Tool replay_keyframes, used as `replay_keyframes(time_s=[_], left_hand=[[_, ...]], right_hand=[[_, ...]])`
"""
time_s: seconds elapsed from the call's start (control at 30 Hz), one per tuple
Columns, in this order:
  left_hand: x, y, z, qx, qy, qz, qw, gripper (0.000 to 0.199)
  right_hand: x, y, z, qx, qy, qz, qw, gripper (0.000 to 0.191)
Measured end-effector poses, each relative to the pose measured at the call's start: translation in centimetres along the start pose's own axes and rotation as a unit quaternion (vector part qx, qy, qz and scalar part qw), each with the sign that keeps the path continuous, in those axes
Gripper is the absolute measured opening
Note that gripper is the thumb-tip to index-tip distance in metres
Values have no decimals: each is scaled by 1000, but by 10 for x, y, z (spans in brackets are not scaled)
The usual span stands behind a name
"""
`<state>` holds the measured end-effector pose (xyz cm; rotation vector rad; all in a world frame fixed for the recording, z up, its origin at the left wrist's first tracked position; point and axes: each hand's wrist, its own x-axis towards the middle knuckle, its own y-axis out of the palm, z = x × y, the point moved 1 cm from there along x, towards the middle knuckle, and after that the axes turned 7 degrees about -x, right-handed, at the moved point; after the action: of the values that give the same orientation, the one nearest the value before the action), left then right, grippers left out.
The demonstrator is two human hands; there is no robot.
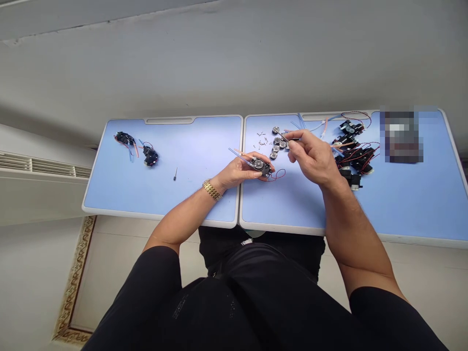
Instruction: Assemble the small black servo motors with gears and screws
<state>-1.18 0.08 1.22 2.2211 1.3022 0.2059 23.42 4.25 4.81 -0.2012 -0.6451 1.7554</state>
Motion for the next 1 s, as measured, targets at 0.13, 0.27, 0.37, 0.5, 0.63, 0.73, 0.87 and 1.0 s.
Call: replay_keyframes(time_s=[0.13, 0.27, 0.37, 0.5, 0.63, 0.73, 0.87, 1.0], left_hand=[[4, -2, 5, 14, 10, -10, 1000, 50], [5, -1, 7, 24, 31, -18, 999, 45], [6, 0, 7, 26, 41, -30, 998, 43], [7, 3, 9, 9, 46, -61, 997, 43], [7, 7, 15, -47, 52, -89, 994, 50], [8, 10, 20, -64, 48, -101, 992, 50], [8, 9, 24, -54, 49, -118, 990, 50], [9, 6, 27, -38, 56, -124, 990, 55]], right_hand=[[-4, -2, 8, -9, -27, -12, 1000, 11], [-8, -5, 15, -25, -39, -59, 997, 18], [-12, -10, 22, -79, -44, -83, 992, 25], [-10, -16, 35, -101, -45, -98, 989, 29], [-3, -18, 49, -7, -83, -147, 986, 37], [2, -19, 57, 41, -96, -142, 984, 38], [4, -17, 59, 21, -97, -79, 992, 37], [-2, -10, 56, -62, -161, -99, 980, 34]])
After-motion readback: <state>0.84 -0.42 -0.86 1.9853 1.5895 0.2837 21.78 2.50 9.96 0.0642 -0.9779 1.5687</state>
